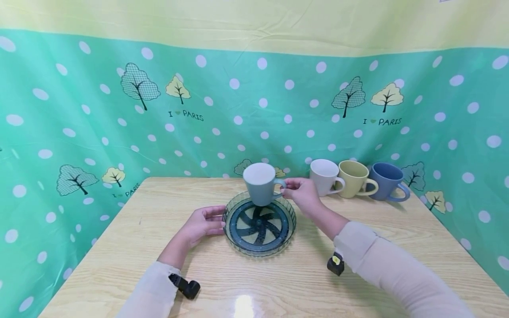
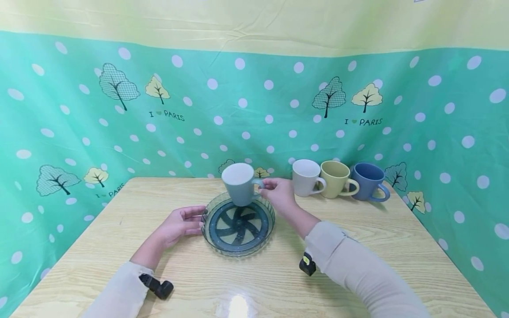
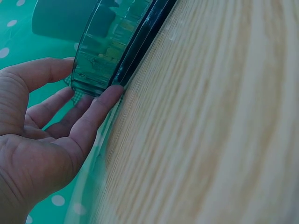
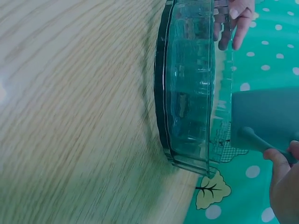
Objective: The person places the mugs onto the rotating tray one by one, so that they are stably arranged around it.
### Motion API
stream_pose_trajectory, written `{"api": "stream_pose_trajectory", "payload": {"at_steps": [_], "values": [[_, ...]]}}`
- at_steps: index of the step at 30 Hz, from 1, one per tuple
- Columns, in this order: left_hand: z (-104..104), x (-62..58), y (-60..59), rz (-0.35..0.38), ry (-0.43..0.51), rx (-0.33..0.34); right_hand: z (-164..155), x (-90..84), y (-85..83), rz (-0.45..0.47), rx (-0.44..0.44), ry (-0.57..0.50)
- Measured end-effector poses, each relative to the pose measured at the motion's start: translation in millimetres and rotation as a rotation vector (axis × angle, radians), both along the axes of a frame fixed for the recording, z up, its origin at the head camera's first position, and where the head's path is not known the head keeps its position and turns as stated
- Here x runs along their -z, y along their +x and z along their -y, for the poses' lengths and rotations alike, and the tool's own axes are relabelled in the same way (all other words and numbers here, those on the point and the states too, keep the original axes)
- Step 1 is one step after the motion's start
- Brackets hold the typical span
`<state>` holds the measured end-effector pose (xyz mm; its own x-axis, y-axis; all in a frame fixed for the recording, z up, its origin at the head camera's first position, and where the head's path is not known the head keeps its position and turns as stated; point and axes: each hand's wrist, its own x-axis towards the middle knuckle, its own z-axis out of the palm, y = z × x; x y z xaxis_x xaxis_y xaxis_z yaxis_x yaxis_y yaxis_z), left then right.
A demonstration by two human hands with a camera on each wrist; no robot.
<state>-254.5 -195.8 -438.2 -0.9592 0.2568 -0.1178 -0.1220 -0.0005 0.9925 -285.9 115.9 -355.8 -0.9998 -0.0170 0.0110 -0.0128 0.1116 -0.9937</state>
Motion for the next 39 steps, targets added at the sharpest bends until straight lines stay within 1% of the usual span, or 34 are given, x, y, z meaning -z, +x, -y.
{"api": "stream_pose_trajectory", "payload": {"at_steps": [5,11,19,25,33,39], "values": [[-0.7,-0.6,0.2,0.004,0.001,-0.001,5.1,3.4,-3.5,-0.005,-0.002,0.006],[-1.2,-2.0,0.9,0.012,0.002,-0.012,10.0,6.9,-8.8,0.014,-0.010,0.003],[-0.6,-2.5,1.5,0.025,-0.003,-0.011,14.6,8.4,-11.8,0.041,-0.009,0.034],[-0.4,-5.0,1.1,0.026,-0.013,-0.002,18.4,9.2,-13.8,0.031,-0.014,0.035],[-0.6,-6.4,0.8,0.028,-0.013,-0.001,21.7,19.6,-17.3,0.017,-0.022,0.035],[-0.9,-6.3,0.8,0.026,-0.009,-0.001,21.8,26.9,-18.0,0.037,-0.022,0.011]]}}
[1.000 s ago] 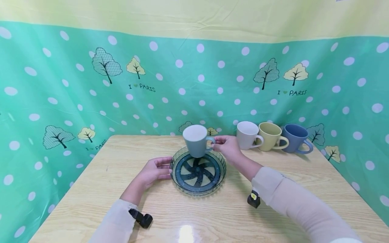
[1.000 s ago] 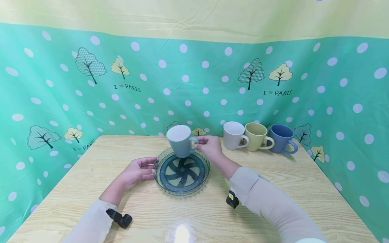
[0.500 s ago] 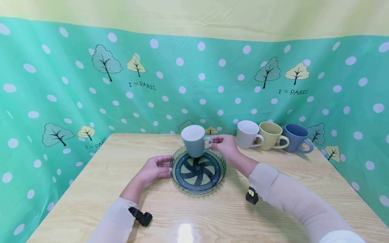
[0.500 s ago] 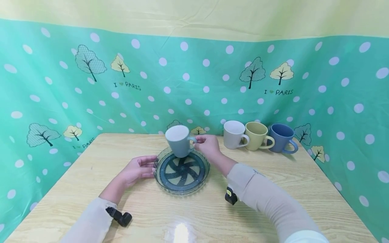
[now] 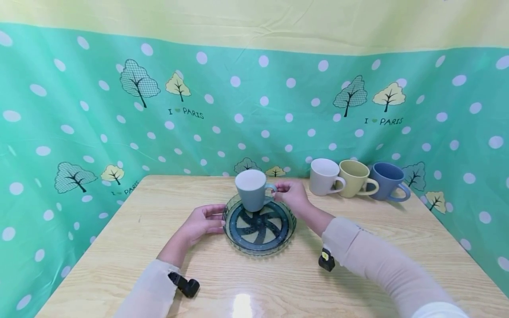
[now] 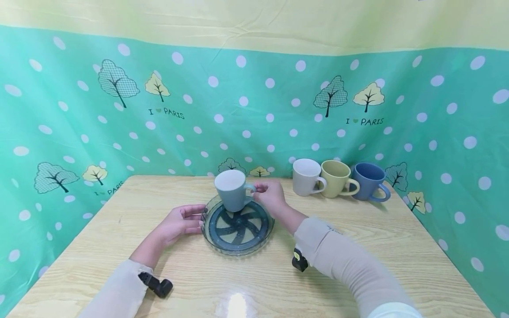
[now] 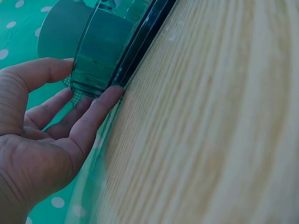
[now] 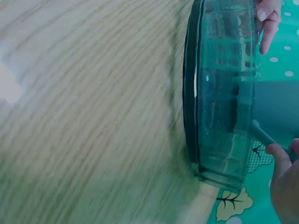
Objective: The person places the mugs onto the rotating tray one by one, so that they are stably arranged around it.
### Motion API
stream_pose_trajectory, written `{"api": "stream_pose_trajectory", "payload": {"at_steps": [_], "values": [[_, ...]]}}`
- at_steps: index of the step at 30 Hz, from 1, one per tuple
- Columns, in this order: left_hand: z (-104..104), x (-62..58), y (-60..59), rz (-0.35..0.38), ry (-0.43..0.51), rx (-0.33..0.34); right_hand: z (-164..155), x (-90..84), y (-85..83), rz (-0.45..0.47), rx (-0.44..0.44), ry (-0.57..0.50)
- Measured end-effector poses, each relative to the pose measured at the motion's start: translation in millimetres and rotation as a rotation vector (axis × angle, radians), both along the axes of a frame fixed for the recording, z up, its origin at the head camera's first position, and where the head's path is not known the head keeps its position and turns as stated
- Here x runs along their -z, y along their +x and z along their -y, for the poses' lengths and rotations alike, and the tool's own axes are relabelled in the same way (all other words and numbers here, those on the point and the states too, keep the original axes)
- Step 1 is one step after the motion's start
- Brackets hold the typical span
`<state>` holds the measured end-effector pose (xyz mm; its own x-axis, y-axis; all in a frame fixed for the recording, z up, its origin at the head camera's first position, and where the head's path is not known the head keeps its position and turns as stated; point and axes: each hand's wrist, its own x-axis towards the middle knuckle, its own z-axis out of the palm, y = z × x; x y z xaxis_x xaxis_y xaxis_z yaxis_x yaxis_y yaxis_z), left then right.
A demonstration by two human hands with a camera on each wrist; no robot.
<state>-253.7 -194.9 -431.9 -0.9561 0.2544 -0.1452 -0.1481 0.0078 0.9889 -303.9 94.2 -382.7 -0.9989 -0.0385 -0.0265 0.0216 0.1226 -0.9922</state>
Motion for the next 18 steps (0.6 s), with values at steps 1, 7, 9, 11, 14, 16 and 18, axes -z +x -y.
{"api": "stream_pose_trajectory", "payload": {"at_steps": [1,7,9,11,14,16,18], "values": [[-0.1,-0.2,0.1,0.000,0.000,0.000,-0.5,0.8,-0.3,0.003,0.001,-0.007],[0.0,-1.1,0.9,0.001,-0.002,-0.003,-4.2,3.2,-2.5,0.003,-0.015,-0.028],[0.2,-0.5,0.9,0.001,-0.001,-0.003,-5.6,4.1,-3.1,0.002,-0.022,-0.038],[0.4,0.2,0.9,0.001,0.000,-0.002,-7.0,5.5,-4.4,0.002,-0.021,-0.047],[0.3,0.8,1.1,-0.004,0.004,-0.001,-9.0,8.7,-7.7,-0.003,-0.013,-0.053],[0.2,1.2,1.4,-0.006,0.006,0.002,-9.5,10.2,-10.3,-0.001,-0.005,-0.060],[0.2,1.7,2.0,-0.010,0.006,0.001,-9.8,11.2,-12.1,-0.006,-0.006,-0.073]]}}
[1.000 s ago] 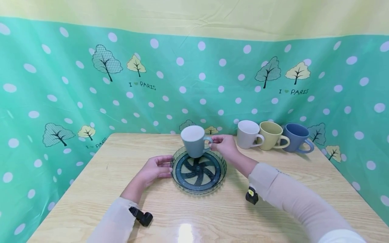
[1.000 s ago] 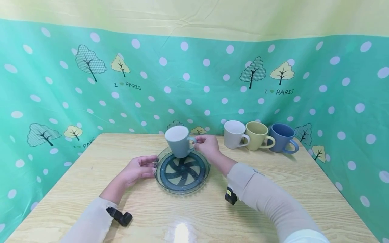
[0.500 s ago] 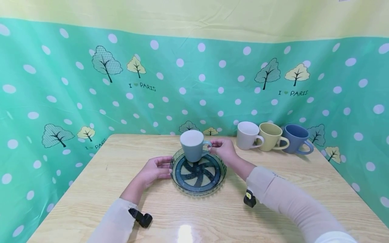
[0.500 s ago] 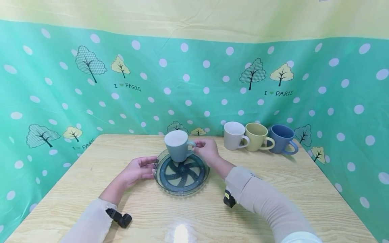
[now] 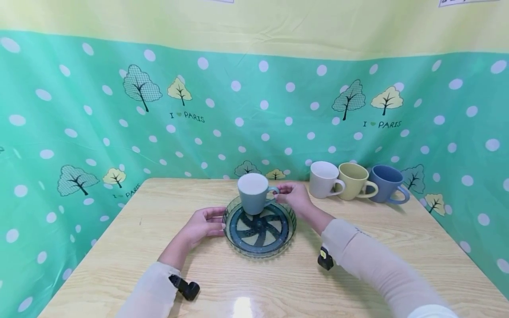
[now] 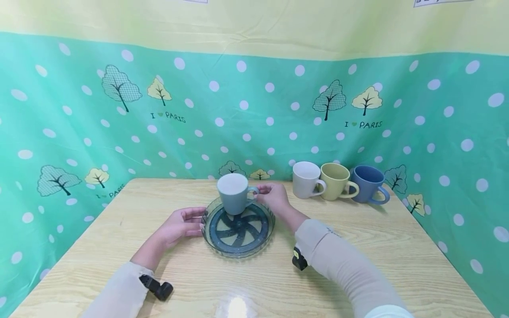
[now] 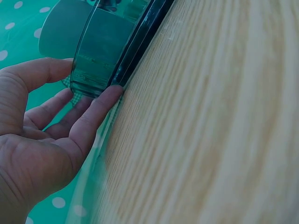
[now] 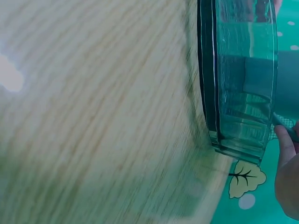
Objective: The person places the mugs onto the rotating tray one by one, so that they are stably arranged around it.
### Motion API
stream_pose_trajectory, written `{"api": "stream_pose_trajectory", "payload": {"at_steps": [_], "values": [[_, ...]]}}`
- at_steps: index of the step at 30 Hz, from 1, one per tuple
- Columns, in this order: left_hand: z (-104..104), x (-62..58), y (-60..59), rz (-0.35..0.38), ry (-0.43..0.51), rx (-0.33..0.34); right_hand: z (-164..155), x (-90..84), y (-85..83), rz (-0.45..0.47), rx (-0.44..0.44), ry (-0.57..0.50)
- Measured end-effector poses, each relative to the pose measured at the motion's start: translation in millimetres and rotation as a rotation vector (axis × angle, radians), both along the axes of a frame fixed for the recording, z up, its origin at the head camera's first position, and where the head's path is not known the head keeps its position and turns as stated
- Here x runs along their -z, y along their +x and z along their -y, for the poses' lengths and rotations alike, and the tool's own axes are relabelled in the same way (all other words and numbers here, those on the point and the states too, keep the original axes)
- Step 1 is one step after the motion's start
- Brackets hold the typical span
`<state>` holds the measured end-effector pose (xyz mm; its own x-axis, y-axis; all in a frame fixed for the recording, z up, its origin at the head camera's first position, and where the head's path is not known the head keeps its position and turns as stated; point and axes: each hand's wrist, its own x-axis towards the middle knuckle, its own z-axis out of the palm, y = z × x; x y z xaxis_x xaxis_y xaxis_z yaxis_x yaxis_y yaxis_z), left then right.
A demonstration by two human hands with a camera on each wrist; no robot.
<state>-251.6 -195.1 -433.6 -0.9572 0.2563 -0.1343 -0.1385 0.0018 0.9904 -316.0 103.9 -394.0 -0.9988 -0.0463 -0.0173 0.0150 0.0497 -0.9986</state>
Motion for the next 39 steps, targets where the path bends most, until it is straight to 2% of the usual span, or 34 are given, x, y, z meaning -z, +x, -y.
{"api": "stream_pose_trajectory", "payload": {"at_steps": [5,11,21,30,36,39], "values": [[0.1,1.7,1.0,-0.006,-0.001,-0.003,0.5,2.4,-4.2,0.001,-0.006,-0.031],[0.1,1.7,0.5,-0.008,0.007,-0.007,0.8,3.2,-8.3,-0.006,-0.013,-0.013],[-0.6,0.9,-1.7,-0.006,-0.006,-0.006,-4.0,-2.7,-6.1,-0.023,-0.060,-0.003],[1.2,-2.0,-4.2,-0.026,-0.087,0.000,-14.2,-3.8,0.9,-0.034,-0.082,0.055],[0.8,-3.3,-9.3,-0.093,-0.169,-0.024,-18.6,-2.0,5.5,-0.068,-0.090,0.028],[-1.0,-5.6,-12.1,-0.099,-0.190,-0.041,-19.9,-0.8,7.6,-0.076,-0.078,0.007]]}}
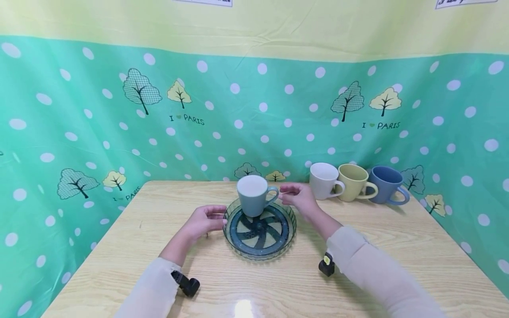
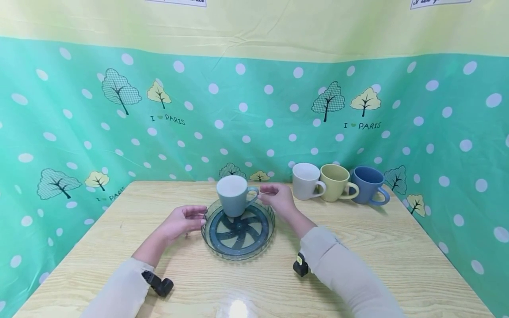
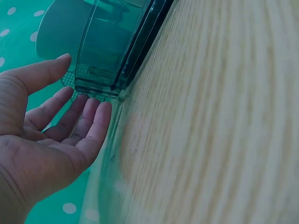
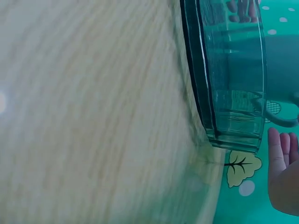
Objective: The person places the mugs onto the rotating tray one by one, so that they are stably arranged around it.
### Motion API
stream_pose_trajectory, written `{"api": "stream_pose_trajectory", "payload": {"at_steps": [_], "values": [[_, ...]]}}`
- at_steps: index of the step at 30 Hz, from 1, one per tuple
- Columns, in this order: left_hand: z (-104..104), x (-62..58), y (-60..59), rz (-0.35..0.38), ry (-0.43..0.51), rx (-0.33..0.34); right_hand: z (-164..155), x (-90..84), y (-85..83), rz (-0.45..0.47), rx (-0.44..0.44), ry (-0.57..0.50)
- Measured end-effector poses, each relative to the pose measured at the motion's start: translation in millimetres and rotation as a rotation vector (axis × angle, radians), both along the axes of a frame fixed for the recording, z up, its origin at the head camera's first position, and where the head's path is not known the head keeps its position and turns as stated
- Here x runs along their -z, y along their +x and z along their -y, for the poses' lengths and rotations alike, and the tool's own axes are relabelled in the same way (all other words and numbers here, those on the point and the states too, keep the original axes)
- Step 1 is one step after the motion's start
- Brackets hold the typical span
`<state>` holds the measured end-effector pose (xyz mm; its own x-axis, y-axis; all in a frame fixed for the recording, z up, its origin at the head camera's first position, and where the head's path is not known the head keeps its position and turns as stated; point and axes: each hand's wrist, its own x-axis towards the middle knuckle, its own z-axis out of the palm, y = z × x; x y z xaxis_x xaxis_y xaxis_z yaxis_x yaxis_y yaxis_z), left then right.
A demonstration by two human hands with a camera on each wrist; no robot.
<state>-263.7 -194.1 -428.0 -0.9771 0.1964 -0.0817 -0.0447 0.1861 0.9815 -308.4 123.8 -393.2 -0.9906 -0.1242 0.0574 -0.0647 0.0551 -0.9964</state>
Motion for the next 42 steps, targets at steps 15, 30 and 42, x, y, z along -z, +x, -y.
{"api": "stream_pose_trajectory", "payload": {"at_steps": [15,30,42], "values": [[-7.8,-2.0,-14.3,-0.011,0.019,-0.035,-11.1,2.6,12.9,-0.008,0.014,0.082],[2.2,2.7,-32.8,-0.024,-0.020,0.209,-31.6,2.9,22.9,-0.139,-0.015,0.227],[7.0,4.5,-32.5,0.029,0.008,0.262,-48.0,7.9,29.2,-0.166,0.001,0.178]]}}
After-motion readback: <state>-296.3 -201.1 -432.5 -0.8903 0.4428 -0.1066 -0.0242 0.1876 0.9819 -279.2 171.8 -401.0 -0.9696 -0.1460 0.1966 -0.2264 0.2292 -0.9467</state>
